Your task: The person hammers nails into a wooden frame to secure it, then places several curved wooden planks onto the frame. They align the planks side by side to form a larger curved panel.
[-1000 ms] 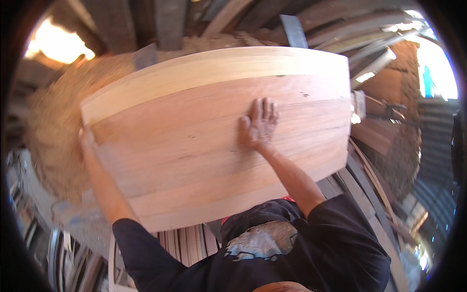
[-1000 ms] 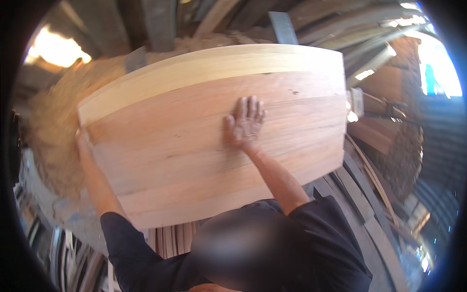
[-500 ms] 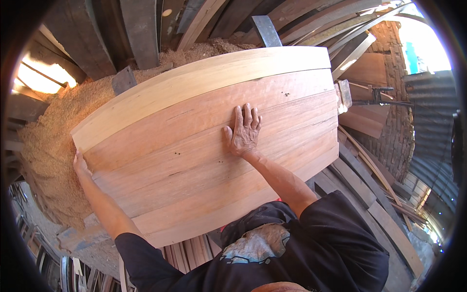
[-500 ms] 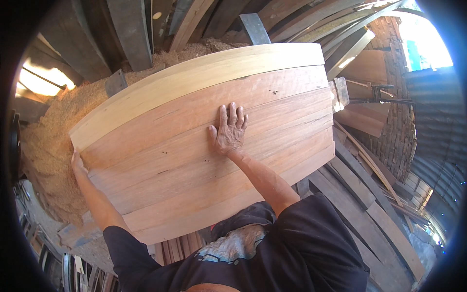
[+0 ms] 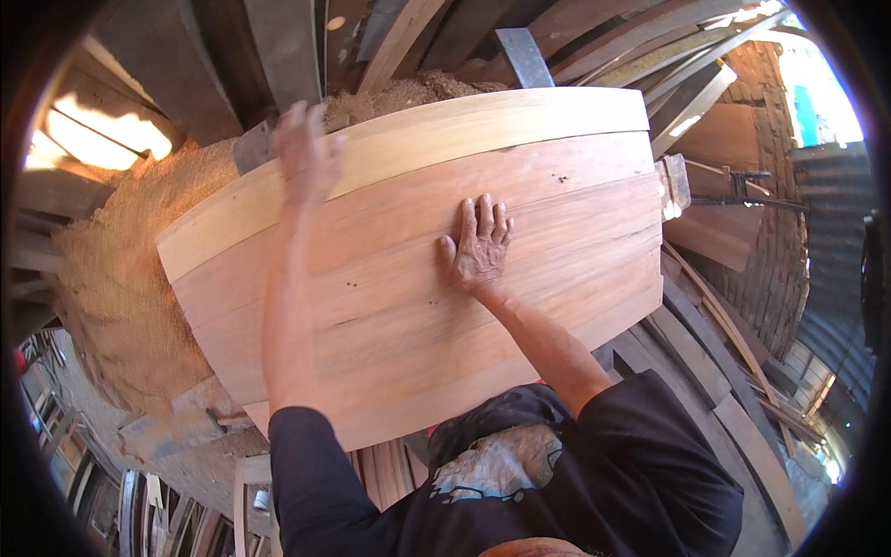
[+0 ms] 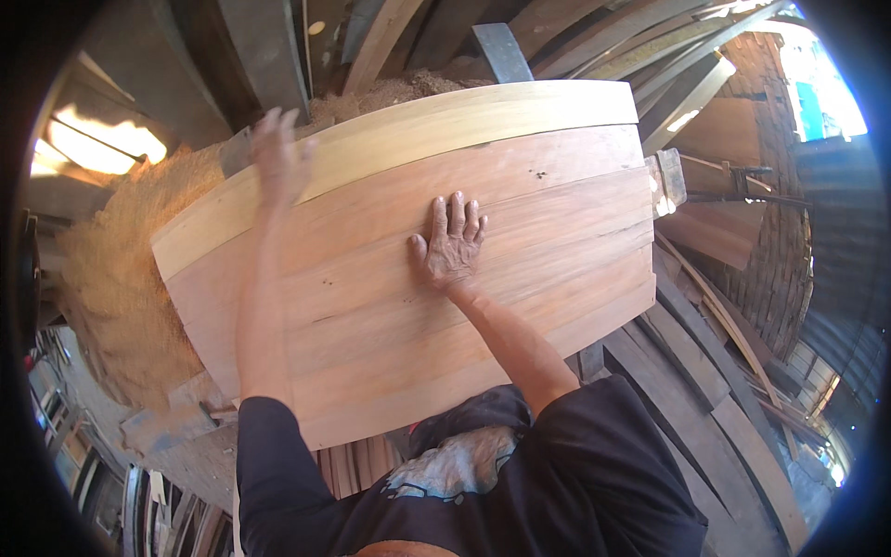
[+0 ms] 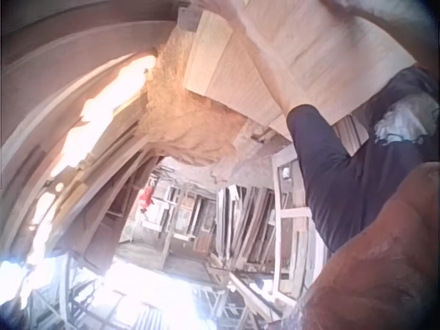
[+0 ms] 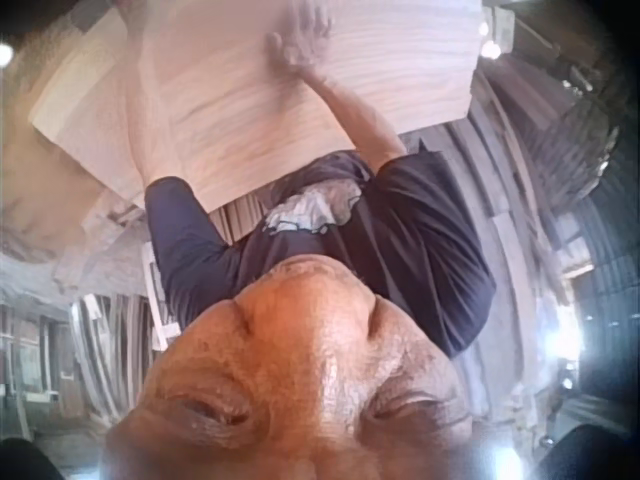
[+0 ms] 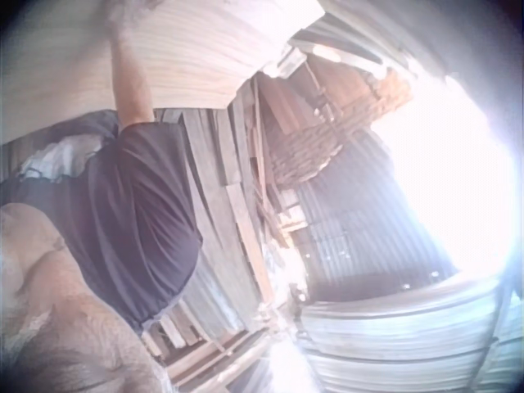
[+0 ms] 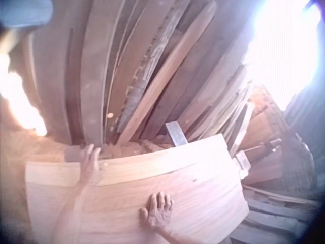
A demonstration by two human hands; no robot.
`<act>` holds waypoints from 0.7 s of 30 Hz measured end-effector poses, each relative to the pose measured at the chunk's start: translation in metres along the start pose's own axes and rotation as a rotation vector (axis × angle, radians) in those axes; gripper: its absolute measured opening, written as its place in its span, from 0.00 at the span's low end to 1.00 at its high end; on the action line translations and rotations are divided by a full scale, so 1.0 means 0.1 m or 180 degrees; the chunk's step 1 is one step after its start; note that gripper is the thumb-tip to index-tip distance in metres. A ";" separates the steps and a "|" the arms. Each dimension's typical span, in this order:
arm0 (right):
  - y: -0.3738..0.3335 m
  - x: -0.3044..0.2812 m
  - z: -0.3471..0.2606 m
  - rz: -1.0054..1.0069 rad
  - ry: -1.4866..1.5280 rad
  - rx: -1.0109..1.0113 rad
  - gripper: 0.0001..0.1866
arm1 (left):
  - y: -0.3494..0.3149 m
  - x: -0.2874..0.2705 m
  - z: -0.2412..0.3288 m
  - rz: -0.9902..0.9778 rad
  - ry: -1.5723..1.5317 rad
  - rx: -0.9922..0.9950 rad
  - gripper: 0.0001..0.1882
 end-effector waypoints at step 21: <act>0.03 0.03 0.05 -0.0135 0.0189 0.0002 0.43 | -0.30 0.96 0.88 -0.0463 0.0455 -0.0362 0.42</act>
Point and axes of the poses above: each hand's wrist, its own y-axis towards the middle knuckle, its own x-axis out of the palm, z = x × y, the point moved 10 cm from there along y, towards the middle knuckle, and after that the axes turned 10 degrees about -x, right-handed, at the moved point
